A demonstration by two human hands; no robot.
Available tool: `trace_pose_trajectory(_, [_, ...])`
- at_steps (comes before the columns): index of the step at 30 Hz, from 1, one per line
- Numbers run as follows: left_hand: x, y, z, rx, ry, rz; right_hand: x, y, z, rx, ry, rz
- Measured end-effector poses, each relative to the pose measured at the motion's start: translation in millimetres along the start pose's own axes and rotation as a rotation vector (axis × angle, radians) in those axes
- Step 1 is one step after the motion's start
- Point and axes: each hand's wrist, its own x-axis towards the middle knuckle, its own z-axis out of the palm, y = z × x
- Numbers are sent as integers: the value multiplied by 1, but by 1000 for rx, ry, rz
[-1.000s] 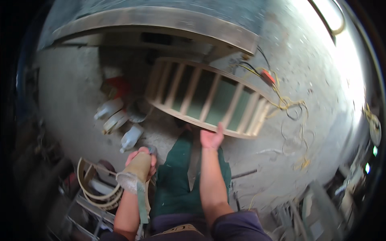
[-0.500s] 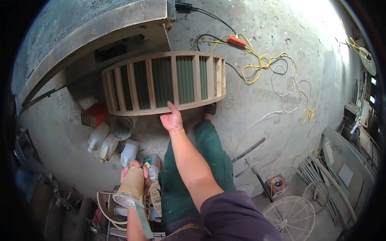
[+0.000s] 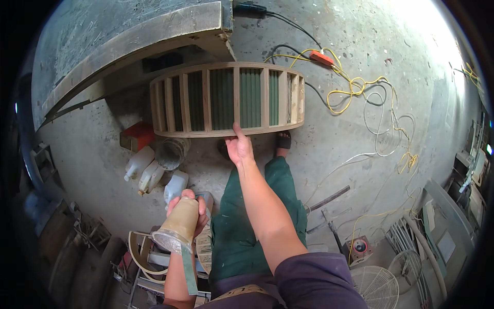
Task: Applying adhesive or wood filler to the internal sections of a curved wooden frame using a scraper tool.
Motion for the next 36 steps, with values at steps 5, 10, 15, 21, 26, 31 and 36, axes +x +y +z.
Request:
trace_pose_trajectory(5, [0, -15, 5, 22, 11, 6, -1, -24, -17, -57, -82, -68])
trace_pose_trajectory(10, [-3, -16, 4, -13, 5, -31, -8, -51, -15, -171, -97, -62])
trace_pose_trajectory(15, [13, -26, 16, -27, 18, -57, 14, -74, -10, -208, -64, -53])
trace_pose_trajectory(21, [27, -42, 32, 14, -3, -73, 6, -68, 2, -214, 8, -96])
trace_pose_trajectory(26, [33, -49, 41, 60, -25, -43, 4, -87, -15, -310, 0, 80])
trace_pose_trajectory(31, [37, -48, 37, -3, -35, -55, -4, -86, -13, -383, 65, 89])
trace_pose_trajectory(36, [52, -59, 39, -6, -77, -31, -13, -109, -20, -537, 119, 105])
